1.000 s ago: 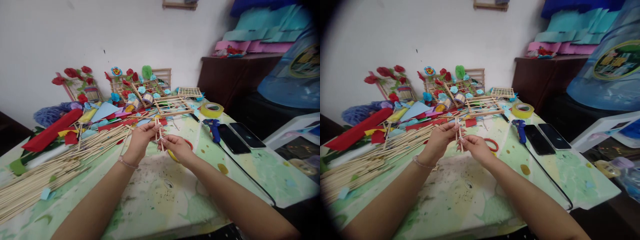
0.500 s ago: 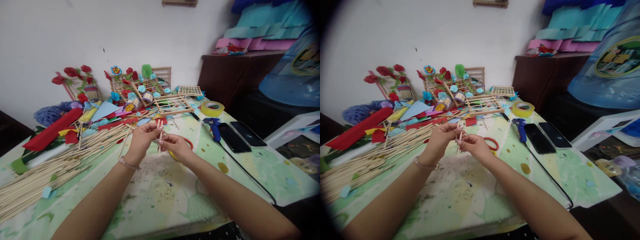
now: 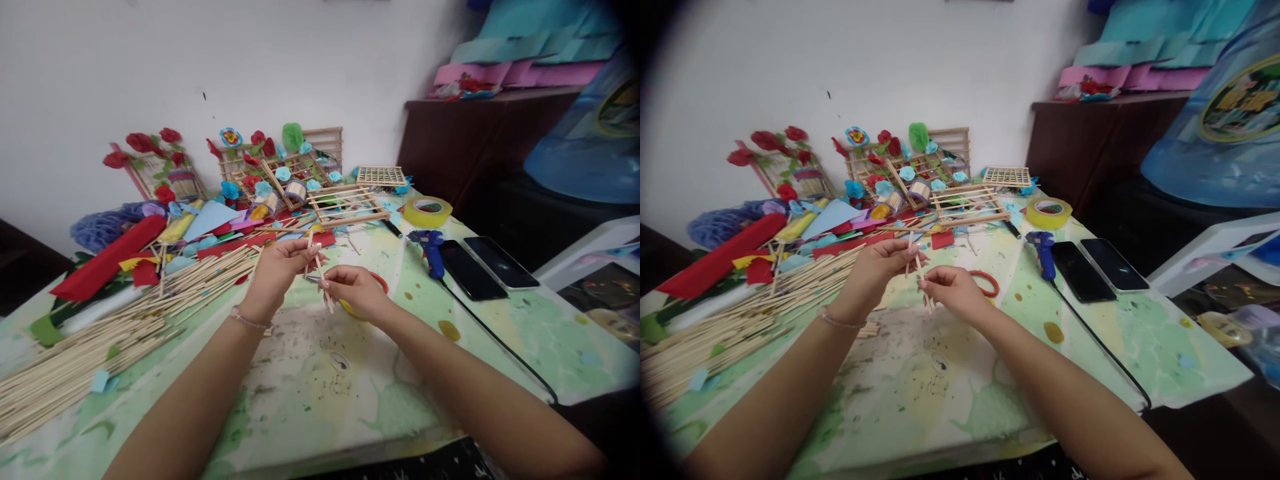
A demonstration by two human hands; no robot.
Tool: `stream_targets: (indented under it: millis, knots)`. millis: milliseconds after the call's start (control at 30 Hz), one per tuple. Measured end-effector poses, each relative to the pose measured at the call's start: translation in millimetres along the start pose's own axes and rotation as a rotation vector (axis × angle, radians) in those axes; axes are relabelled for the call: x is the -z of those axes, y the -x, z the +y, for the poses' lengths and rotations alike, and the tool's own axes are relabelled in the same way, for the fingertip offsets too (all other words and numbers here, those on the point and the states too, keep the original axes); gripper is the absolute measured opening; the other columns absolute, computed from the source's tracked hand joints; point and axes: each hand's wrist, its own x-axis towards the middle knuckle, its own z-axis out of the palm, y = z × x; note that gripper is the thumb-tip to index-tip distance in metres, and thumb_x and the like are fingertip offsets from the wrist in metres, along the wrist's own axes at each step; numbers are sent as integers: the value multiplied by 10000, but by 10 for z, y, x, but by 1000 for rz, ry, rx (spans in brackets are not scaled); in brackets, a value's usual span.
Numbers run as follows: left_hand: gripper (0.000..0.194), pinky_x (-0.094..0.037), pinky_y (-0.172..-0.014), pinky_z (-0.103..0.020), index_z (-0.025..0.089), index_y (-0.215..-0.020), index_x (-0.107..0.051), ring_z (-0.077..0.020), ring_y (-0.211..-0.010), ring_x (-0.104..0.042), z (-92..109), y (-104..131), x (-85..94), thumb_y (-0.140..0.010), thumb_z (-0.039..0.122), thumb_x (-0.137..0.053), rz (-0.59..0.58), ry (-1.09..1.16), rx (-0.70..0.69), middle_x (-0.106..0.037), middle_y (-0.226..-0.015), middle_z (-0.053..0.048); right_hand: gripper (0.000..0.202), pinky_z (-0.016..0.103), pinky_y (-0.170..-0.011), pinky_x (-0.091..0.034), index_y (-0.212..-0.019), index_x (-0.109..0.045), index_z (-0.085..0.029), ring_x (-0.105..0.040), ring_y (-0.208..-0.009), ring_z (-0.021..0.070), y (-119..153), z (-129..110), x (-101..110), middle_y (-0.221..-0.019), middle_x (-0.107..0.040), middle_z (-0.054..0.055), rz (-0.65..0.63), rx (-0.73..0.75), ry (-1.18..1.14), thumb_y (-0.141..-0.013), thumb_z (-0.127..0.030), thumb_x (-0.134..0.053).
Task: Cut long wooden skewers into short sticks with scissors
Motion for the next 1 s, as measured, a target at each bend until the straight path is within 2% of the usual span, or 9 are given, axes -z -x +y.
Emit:
stream_targets:
  millis: [200, 333, 467, 567, 700, 800, 867, 933, 1000]
  knots:
    - [278, -415, -550, -252, 140, -753, -678, -128, -588, -567, -32, -11, -4, -629, 381, -740, 26, -84, -19, -685, -689, -56, 232, 239, -553, -391, -757, -605, -198, -494, -580, 107, -25, 61, 8, -689, -590, -4, 105, 131, 203, -765, -430, -603]
    - [254, -396, -517, -245, 144, -718, -686, -111, -534, -530, -72, -31, 11, -638, 382, -726, 15, -156, -18, -667, -637, -42, 216, 242, -550, -368, -683, -569, -193, -471, -573, 114, 8, 37, 30, -631, -555, -9, 160, 212, 409, -814, -364, -549]
    - [255, -388, -507, -239, 150, -707, -689, -117, -546, -541, -67, -40, 50, -649, 398, -711, 47, -188, -49, -676, -656, -52, 191, 251, -583, -360, -645, -519, -192, -482, -617, 129, 59, -9, 24, -634, -538, 0, 239, 368, 646, -813, -281, -540]
    - [239, -387, -508, -233, 150, -707, -697, -119, -559, -552, -30, -45, 79, -668, 387, -700, 62, -208, -74, -681, -661, -54, 169, 254, -602, -365, -672, -507, -194, -489, -634, 132, 64, -3, 26, -654, -535, 4, 250, 444, 659, -827, -262, -518]
    - [239, -390, -497, -225, 144, -719, -705, -124, -566, -574, 30, -61, 123, -669, 377, -702, 101, -226, -82, -694, -682, -63, 211, 252, -596, -371, -671, -511, -191, -493, -608, 126, 75, -17, 44, -629, -535, 2, 220, 446, 615, -854, -294, -495]
    - [252, -412, -510, -219, 140, -749, -704, -127, -577, -592, 75, -72, 181, -653, 373, -714, 138, -209, -107, -697, -690, -59, 228, 249, -595, -374, -655, -528, -182, -513, -620, 127, 222, -149, -94, -638, -568, 12, 92, 422, 707, -857, -274, -473]
    - [269, -426, -515, -215, 137, -770, -702, -121, -564, -590, 109, -67, 225, -641, 372, -722, 151, -203, -129, -688, -666, -48, 197, 245, -574, -374, -663, -557, -177, -535, -625, 130, 414, -266, -340, -649, -598, 16, -92, 364, 835, -835, -235, -479]
    - [268, -433, -511, -213, 131, -770, -699, -113, -538, -582, 148, -55, 262, -641, 364, -721, 160, -204, -144, -677, -639, -40, 148, 251, -524, -371, -668, -589, -178, -567, -610, 145, 646, -327, -696, -664, -639, 26, -410, 305, 1004, -792, -211, -514]
    - [234, -424, -488, -207, 125, -745, -694, -101, -505, -564, 187, -41, 283, -657, 342, -708, 167, -212, -166, -667, -614, -36, 131, 250, -420, -337, -641, -607, -176, -602, -574, 174, 859, -270, -1106, -681, -678, 46, -863, 256, 1147, -757, -224, -568]
